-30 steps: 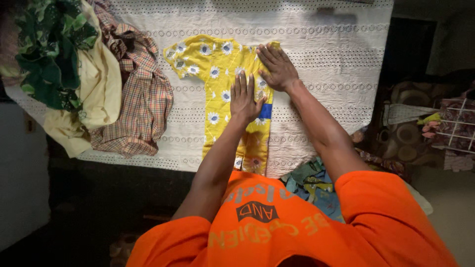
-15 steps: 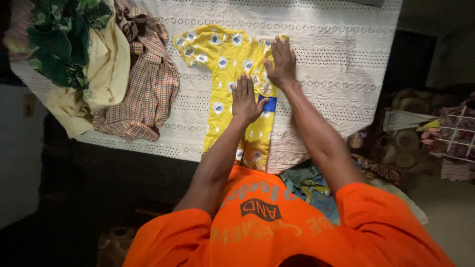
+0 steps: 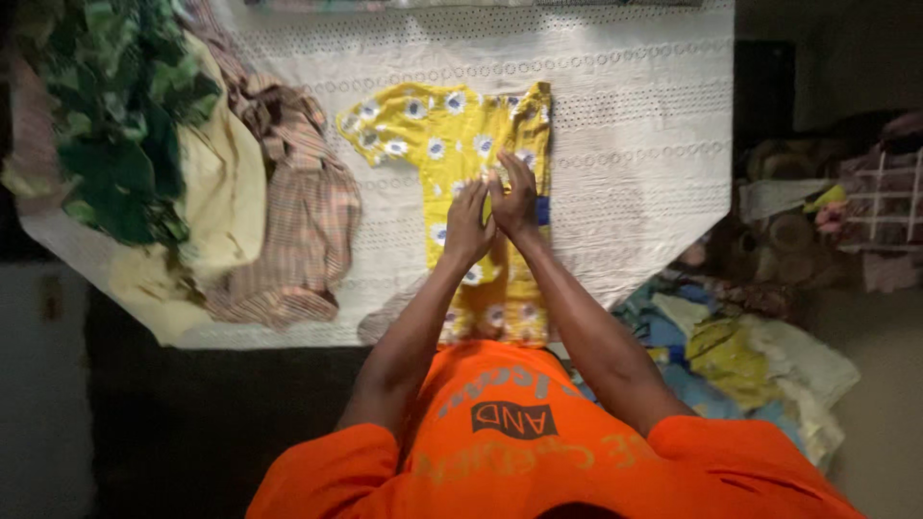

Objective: The person folds a yellow floral-patterned garment and a cream-colored cloth on a table. They smooth each item, fold the sides inward, then fold the bottom and top sections to create compact rectangles.

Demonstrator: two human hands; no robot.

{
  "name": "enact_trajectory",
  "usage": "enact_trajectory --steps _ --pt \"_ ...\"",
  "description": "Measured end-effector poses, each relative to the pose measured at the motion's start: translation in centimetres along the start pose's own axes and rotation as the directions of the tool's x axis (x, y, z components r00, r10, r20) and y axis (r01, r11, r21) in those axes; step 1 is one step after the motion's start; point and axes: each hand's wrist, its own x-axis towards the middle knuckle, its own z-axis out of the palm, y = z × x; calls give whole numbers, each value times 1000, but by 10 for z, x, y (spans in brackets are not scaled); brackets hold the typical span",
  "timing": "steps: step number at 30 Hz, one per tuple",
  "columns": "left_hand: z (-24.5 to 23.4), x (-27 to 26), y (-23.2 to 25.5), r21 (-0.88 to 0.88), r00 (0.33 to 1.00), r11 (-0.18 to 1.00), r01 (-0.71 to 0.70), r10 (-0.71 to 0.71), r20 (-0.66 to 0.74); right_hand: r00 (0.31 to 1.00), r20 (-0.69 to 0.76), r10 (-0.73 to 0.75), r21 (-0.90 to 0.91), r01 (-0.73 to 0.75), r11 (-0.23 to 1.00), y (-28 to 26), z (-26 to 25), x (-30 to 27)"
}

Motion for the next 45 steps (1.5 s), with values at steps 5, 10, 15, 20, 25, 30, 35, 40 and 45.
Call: enact_trajectory --steps 5,10,15,20,25,30,35,40,45 --pt "-63 -4 -56 -170 994 984 -54 37 -101 938 147 315 148 -336 930 -40 23 -34" --pt "-132 63 -139 -164 983 981 102 -124 -134 888 293 355 55 -387 921 -77 55 -64" --pt "-166 139 -186 62 981 980 187 -182 -73 770 351 532 -147 -516 844 -112 71 -77" --pt "-181 180 -193 149 826 869 473 -496 268 767 357 534 -319 -437 841 -131 81 -78" --pt "-174 192 -192 311 805 880 358 -460 376 873 260 413 -271 -344 899 -122 89 -89" --pt "-158 181 -198 -190 860 877 442 -353 369 913 231 336 -215 -289 933 -115 89 -95" --pt "-135 195 -176 -619 842 577 533 -292 453 905 241 350 -344 -258 903 -110 87 -88" --pt "-97 219 -124 -802 919 449 393 -213 331 883 171 437 -246 -392 887 -89 89 -94" --pt "-51 231 -76 -805 934 473 359 -185 307 991 -18 133 -290 -132 948 -57 71 -107"
